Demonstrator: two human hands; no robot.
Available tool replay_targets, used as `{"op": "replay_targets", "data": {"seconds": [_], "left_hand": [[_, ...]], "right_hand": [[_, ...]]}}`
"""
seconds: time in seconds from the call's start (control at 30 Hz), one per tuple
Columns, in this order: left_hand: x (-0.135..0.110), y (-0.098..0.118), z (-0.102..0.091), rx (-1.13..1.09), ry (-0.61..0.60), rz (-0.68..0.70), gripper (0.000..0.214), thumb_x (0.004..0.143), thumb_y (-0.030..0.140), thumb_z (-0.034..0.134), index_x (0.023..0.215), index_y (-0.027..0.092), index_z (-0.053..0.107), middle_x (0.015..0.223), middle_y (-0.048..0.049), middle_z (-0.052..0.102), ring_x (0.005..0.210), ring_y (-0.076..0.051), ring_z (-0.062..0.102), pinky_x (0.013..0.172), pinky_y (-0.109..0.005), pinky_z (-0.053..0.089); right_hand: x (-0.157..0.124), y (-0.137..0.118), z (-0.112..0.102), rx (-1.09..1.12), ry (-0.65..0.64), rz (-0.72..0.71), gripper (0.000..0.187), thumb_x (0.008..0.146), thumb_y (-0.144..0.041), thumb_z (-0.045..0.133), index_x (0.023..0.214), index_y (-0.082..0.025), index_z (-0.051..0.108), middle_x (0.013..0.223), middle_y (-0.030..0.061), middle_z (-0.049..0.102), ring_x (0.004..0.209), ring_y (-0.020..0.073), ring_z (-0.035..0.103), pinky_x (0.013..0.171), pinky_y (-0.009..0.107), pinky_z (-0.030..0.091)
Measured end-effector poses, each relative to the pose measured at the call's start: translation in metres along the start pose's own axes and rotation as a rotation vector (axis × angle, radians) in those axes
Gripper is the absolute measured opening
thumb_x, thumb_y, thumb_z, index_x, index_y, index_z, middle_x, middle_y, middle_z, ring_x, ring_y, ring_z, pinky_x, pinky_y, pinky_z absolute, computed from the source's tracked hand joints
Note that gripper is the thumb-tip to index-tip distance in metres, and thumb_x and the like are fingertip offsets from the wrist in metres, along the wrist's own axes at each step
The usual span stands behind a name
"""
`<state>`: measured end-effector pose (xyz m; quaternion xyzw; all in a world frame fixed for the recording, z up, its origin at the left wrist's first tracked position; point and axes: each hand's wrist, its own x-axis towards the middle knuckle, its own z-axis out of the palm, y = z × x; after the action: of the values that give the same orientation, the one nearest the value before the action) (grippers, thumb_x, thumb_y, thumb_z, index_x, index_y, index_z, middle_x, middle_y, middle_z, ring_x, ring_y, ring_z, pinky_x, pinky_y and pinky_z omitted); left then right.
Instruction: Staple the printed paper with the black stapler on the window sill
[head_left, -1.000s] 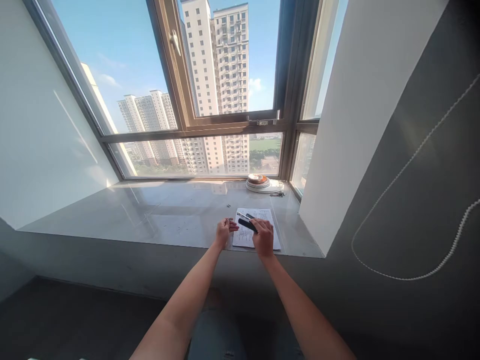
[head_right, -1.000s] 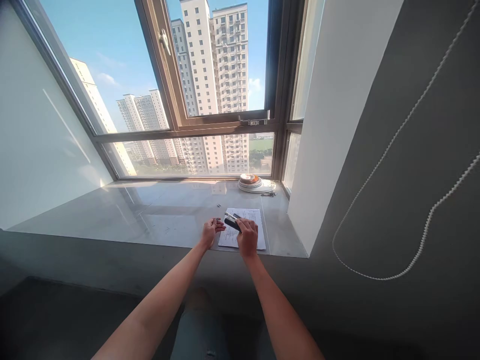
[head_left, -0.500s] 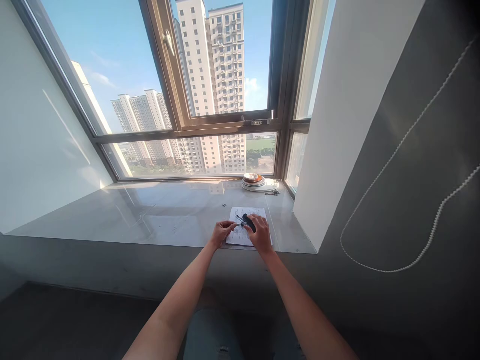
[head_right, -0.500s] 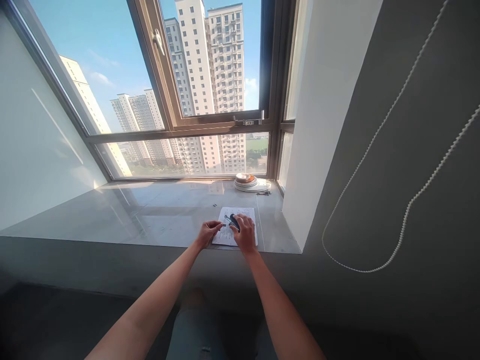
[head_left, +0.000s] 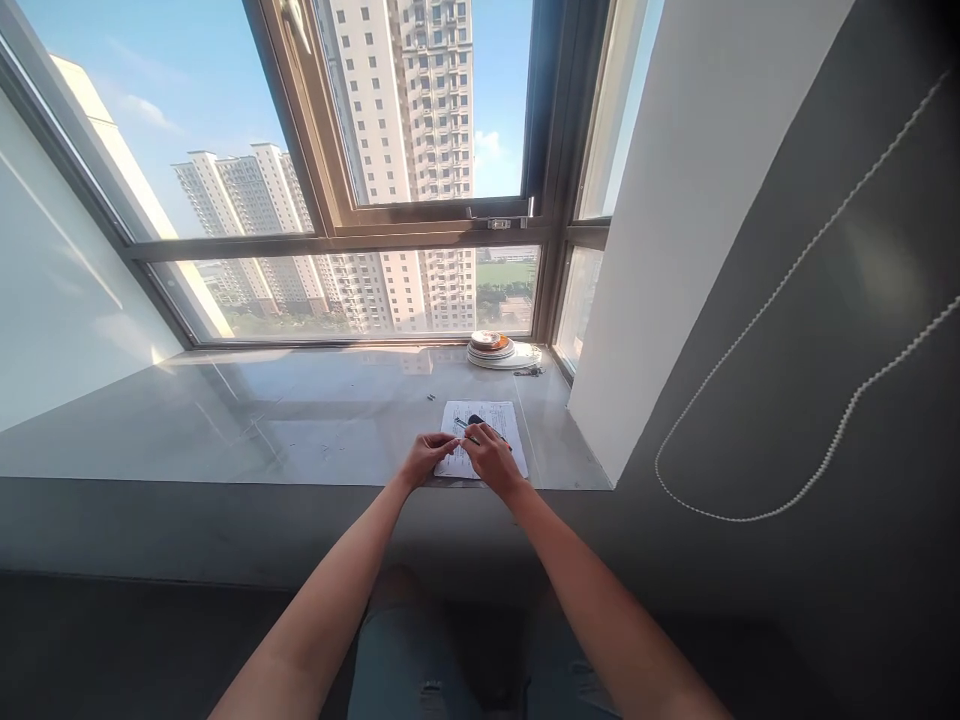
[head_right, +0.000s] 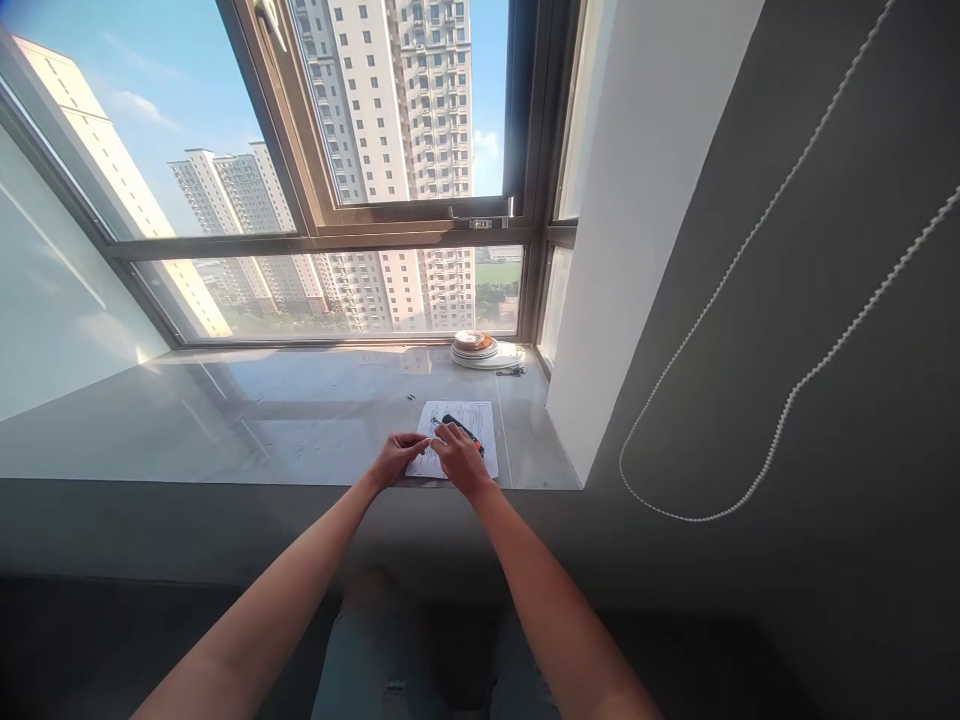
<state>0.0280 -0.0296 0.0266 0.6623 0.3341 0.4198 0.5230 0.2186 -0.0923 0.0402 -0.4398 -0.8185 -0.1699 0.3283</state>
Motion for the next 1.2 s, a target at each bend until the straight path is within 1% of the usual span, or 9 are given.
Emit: {"op": "replay_targets", "data": {"seconds": [0.23, 0.37, 0.43, 0.47, 0.53, 0.57, 0.63, 1.03, 1.2], "left_hand": [[0.001, 0.001, 0.003, -0.046, 0.033, -0.012, 0.062, 0.080, 0.068, 0.072, 0.105, 0.012, 0.080, 0.064, -0.0005, 0.061, 0.052, -0.009, 0.041, 0.050, -0.023, 0.030], [0.002, 0.000, 0.004, -0.118, 0.064, -0.031, 0.064, 0.091, 0.072, 0.056, 0.102, 0.013, 0.079, 0.064, -0.0025, 0.061, 0.050, -0.009, 0.043, 0.048, -0.023, 0.030], [0.003, -0.001, 0.004, -0.104, 0.095, -0.044, 0.063, 0.090, 0.072, 0.056, 0.093, 0.013, 0.078, 0.060, -0.0023, 0.059, 0.048, -0.009, 0.041, 0.047, -0.023, 0.029], [0.003, -0.002, 0.004, -0.088, 0.099, -0.050, 0.062, 0.090, 0.071, 0.057, 0.090, 0.013, 0.078, 0.060, -0.0021, 0.059, 0.048, -0.009, 0.041, 0.047, -0.023, 0.029], [0.003, -0.004, 0.004, -0.057, 0.087, -0.057, 0.061, 0.090, 0.071, 0.057, 0.088, 0.013, 0.077, 0.059, -0.0017, 0.059, 0.048, -0.009, 0.042, 0.048, -0.023, 0.030], [0.003, -0.005, 0.004, -0.048, 0.079, -0.059, 0.060, 0.090, 0.070, 0.057, 0.087, 0.013, 0.076, 0.059, -0.0015, 0.059, 0.049, -0.009, 0.043, 0.048, -0.023, 0.031], [0.003, -0.006, 0.003, -0.047, 0.068, -0.061, 0.058, 0.092, 0.069, 0.056, 0.086, 0.014, 0.075, 0.060, -0.0012, 0.060, 0.050, -0.009, 0.044, 0.049, -0.022, 0.032], [0.003, -0.005, 0.006, -0.002, 0.083, -0.072, 0.056, 0.093, 0.066, 0.054, 0.083, 0.014, 0.072, 0.060, -0.0012, 0.059, 0.050, -0.009, 0.046, 0.049, -0.023, 0.033], [0.026, -0.010, -0.008, 0.353, 0.200, -0.023, 0.049, 0.101, 0.052, 0.040, 0.088, 0.016, 0.070, 0.062, -0.0011, 0.060, 0.049, -0.012, 0.049, 0.053, -0.026, 0.037]], "right_hand": [[0.012, 0.017, -0.012, 0.111, 0.055, -0.017, 0.025, 0.102, -0.015, 0.048, 0.102, -0.018, 0.073, 0.106, 0.0107, 0.067, 0.103, 0.0234, 0.057, 0.089, 0.038, 0.054], [0.025, 0.074, -0.032, 0.151, 0.371, 0.294, 0.023, 0.103, -0.025, 0.049, 0.102, -0.019, 0.072, 0.106, 0.0102, 0.066, 0.103, 0.0239, 0.056, 0.096, 0.043, 0.051], [0.025, 0.110, -0.030, 0.103, 0.439, 0.486, 0.024, 0.101, -0.025, 0.049, 0.102, -0.017, 0.071, 0.105, 0.0115, 0.065, 0.106, 0.0258, 0.056, 0.100, 0.045, 0.047], [0.021, 0.126, -0.026, 0.073, 0.391, 0.575, 0.024, 0.099, -0.022, 0.049, 0.102, -0.016, 0.071, 0.105, 0.0125, 0.065, 0.107, 0.0263, 0.056, 0.100, 0.045, 0.047], [0.010, 0.151, -0.011, 0.022, 0.117, 0.749, 0.023, 0.094, -0.015, 0.049, 0.098, -0.014, 0.072, 0.108, 0.0151, 0.065, 0.110, 0.0277, 0.055, 0.098, 0.041, 0.047], [0.004, 0.159, -0.003, 0.006, -0.027, 0.796, 0.024, 0.094, -0.015, 0.049, 0.098, -0.014, 0.072, 0.110, 0.0157, 0.066, 0.111, 0.0284, 0.054, 0.097, 0.040, 0.047], [-0.009, 0.168, 0.012, 0.002, -0.141, 0.831, 0.025, 0.093, -0.013, 0.049, 0.094, -0.014, 0.073, 0.112, 0.0168, 0.066, 0.111, 0.0294, 0.055, 0.095, 0.038, 0.047], [-0.036, 0.153, 0.019, -0.091, -0.214, 0.792, 0.034, 0.097, -0.012, 0.040, 0.109, -0.011, 0.072, 0.124, 0.0175, 0.065, 0.119, 0.0287, 0.055, 0.095, 0.034, 0.046], [-0.041, 0.138, 0.018, -0.124, -0.262, 0.732, 0.034, 0.100, -0.014, 0.039, 0.120, -0.013, 0.066, 0.139, 0.0193, 0.057, 0.127, 0.0306, 0.050, 0.099, 0.039, 0.044]]}}
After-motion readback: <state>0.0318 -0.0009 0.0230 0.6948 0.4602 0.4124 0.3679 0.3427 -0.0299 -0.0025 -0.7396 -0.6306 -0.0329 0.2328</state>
